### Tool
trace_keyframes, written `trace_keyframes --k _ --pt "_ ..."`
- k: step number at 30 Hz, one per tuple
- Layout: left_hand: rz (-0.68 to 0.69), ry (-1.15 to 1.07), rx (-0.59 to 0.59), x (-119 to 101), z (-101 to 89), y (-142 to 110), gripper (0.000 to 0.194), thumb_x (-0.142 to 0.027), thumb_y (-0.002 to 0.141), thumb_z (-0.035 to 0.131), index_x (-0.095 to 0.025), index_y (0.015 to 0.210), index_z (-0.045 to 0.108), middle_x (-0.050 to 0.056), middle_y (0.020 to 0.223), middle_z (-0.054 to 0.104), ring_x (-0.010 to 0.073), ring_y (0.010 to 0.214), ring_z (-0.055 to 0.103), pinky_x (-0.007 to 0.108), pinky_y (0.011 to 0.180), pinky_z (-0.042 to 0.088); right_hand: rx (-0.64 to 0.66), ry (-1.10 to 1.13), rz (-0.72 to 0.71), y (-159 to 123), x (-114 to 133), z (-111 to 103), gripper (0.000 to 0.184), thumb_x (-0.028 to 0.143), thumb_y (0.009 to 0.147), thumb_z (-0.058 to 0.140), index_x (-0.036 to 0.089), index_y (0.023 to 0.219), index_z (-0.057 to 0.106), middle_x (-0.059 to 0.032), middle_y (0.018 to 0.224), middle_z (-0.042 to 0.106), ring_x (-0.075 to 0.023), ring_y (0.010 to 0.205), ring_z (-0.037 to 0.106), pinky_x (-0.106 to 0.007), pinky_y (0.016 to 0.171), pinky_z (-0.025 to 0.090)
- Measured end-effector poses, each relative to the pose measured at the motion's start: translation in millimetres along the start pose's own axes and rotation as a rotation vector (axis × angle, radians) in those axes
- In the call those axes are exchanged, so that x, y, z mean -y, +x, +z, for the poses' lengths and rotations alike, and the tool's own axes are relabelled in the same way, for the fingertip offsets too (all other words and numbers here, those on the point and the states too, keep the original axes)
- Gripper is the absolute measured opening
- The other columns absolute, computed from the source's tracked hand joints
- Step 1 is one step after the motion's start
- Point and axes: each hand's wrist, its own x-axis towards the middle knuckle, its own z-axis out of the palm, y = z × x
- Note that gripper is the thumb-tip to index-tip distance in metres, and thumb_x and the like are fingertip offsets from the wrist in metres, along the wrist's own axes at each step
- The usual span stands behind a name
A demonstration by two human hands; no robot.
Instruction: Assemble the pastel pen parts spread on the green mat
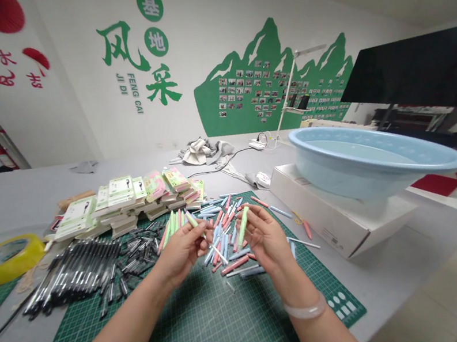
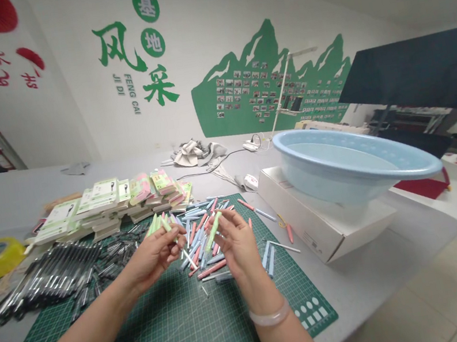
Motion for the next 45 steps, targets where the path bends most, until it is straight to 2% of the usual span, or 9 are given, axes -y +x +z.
trace_keyframes --k 5,11,14,17,20,24,30,40,45 --pt "0.074 0.121 0.027 -13 5.7 -4 0.018 -0.027 0.078 0.062 -0.014 0.090 0.059 0.000 0.071 0.053 0.0064 0.059 0.045 0.016 0.052 0.034 -0.001 -0.164 -0.115 -1 -3 0 0.022 0.028 0.071 0.068 0.020 0.091 0.065 -0.0041 0.086 0.067 -0.0169 0.082 0.063 -0.029 0.072 0.052" --pt "0.060 0.268 0.043 -34 14.6 -3 0.033 -0.044 0.082 0.053 -0.013 0.093 0.061 0.004 0.079 0.057 0.0099 0.062 0.048 0.022 0.056 0.037 0.056 0.059 0.021 -3 -1 1 0.023 0.028 0.071 0.070 0.020 0.091 0.064 -0.0032 0.086 0.066 -0.0168 0.076 0.065 -0.033 0.070 0.054" --pt "0.080 0.323 0.074 -43 16.9 -2 0.034 -0.043 0.083 0.051 -0.014 0.097 0.060 0.005 0.084 0.059 0.0106 0.065 0.050 0.024 0.058 0.039 0.083 0.100 0.067 -3 0 0 0.024 0.028 0.072 0.069 0.020 0.094 0.063 -0.0038 0.086 0.067 -0.0173 0.076 0.065 -0.035 0.072 0.054" --pt "0.117 0.395 0.077 -47 17.1 0 0.029 -0.039 0.083 0.053 -0.014 0.097 0.059 0.005 0.084 0.060 0.0110 0.066 0.051 0.024 0.059 0.040 0.049 0.032 0.037 -1 -2 -2 0.027 0.027 0.071 0.070 0.020 0.095 0.063 -0.0042 0.086 0.068 -0.0178 0.079 0.065 -0.033 0.074 0.053" --pt "0.206 0.461 0.052 -51 18.7 1 0.027 -0.034 0.080 0.058 -0.015 0.099 0.057 0.005 0.083 0.062 0.0118 0.066 0.052 0.025 0.059 0.043 0.059 -0.074 0.013 -1 -3 -4 0.025 0.025 0.068 0.072 0.019 0.091 0.066 -0.0051 0.089 0.069 -0.0193 0.084 0.065 -0.035 0.078 0.051" --pt "0.363 0.465 0.008 -58 26.3 0 0.026 -0.030 0.078 0.061 -0.016 0.099 0.054 0.004 0.081 0.063 0.0123 0.066 0.054 0.025 0.058 0.045 0.051 -0.291 -0.154 -5 -3 -3 0.019 0.021 0.066 0.071 0.019 0.085 0.070 -0.0042 0.091 0.069 -0.0201 0.089 0.062 -0.035 0.085 0.047" --pt "0.505 0.537 0.048 -65 41.8 -1 0.019 -0.027 0.082 0.056 -0.016 0.097 0.052 0.003 0.077 0.062 0.0109 0.059 0.055 0.024 0.054 0.046 0.122 -0.271 -0.144 -12 -6 5 0.023 0.016 0.068 0.068 0.019 0.091 0.067 -0.0039 0.090 0.069 -0.0192 0.084 0.064 -0.033 0.078 0.050" --pt "0.530 0.870 0.037 -58 46.8 3 0.014 -0.026 0.083 0.052 -0.018 0.094 0.054 -0.002 0.065 0.057 0.0097 0.052 0.053 0.023 0.053 0.042 0.140 -0.221 -0.180 -16 -8 11 0.027 0.011 0.066 0.069 0.019 0.091 0.061 -0.0012 0.084 0.066 -0.0166 0.079 0.063 -0.029 0.072 0.050" --pt "0.437 0.882 0.131 -50 44.4 10 0.011 -0.024 0.080 0.055 -0.017 0.088 0.057 -0.001 0.068 0.057 0.0108 0.059 0.054 0.022 0.055 0.041 0.138 -0.178 -0.167 -17 -8 14 0.026 0.011 0.064 0.071 0.019 0.086 0.060 -0.0004 0.082 0.066 -0.0160 0.078 0.063 -0.028 0.071 0.050"
